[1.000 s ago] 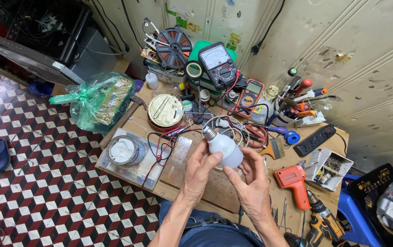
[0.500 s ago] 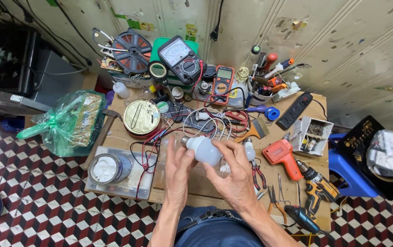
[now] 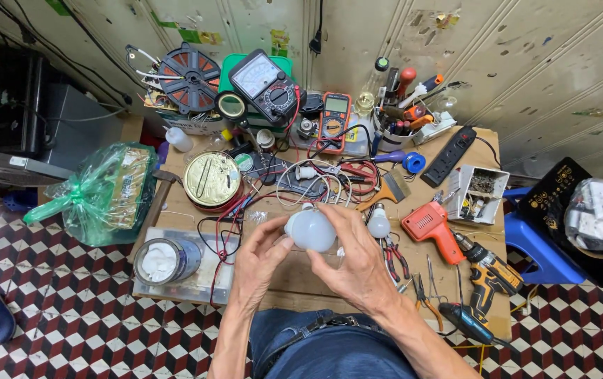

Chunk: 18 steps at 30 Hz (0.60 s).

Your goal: Manually pry open the diffuse cover of an LED light bulb using a utility knife.

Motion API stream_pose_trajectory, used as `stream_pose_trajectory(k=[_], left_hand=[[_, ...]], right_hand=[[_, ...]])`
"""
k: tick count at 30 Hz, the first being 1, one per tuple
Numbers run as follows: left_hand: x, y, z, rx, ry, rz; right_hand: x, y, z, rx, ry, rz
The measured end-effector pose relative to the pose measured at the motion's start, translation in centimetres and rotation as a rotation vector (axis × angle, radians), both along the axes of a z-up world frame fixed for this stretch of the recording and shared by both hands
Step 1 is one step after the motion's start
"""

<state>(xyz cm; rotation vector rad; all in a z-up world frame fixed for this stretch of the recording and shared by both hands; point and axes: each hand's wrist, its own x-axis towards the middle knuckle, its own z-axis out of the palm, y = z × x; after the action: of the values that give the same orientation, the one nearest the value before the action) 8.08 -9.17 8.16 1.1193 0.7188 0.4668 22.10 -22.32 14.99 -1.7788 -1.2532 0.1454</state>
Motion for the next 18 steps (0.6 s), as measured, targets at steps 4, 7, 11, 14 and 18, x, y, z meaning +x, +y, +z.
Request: stream_pose_trajectory(k=[4, 7, 11, 14, 18], left_hand=[[0.3, -0.3, 0.4, -0.02, 0.004, -0.009], [0.7, -0.7, -1.0, 0.009, 0.09, 0.005], [0.8, -1.3, -3.1, 0.056, 0.122, 0.14], [0.6, -1.6, -2.3, -0.032, 0.046, 0.176], [-0.6, -1.6, -2.1, -0.097, 0.031, 0.165]], right_hand=[[0.2, -0.1, -0.7, -0.01, 0.057, 0.0], [0.1, -0.1, -1.1, -0.011, 0.066, -0.006], [-0.5, 0.0, -1.6, 0.013, 0.123, -0.018], [-0.2, 0.1, -2.3, 0.026, 0.234, -0.057], [0.9, -0.1, -3.1, -0.204, 0.614, -0.151]])
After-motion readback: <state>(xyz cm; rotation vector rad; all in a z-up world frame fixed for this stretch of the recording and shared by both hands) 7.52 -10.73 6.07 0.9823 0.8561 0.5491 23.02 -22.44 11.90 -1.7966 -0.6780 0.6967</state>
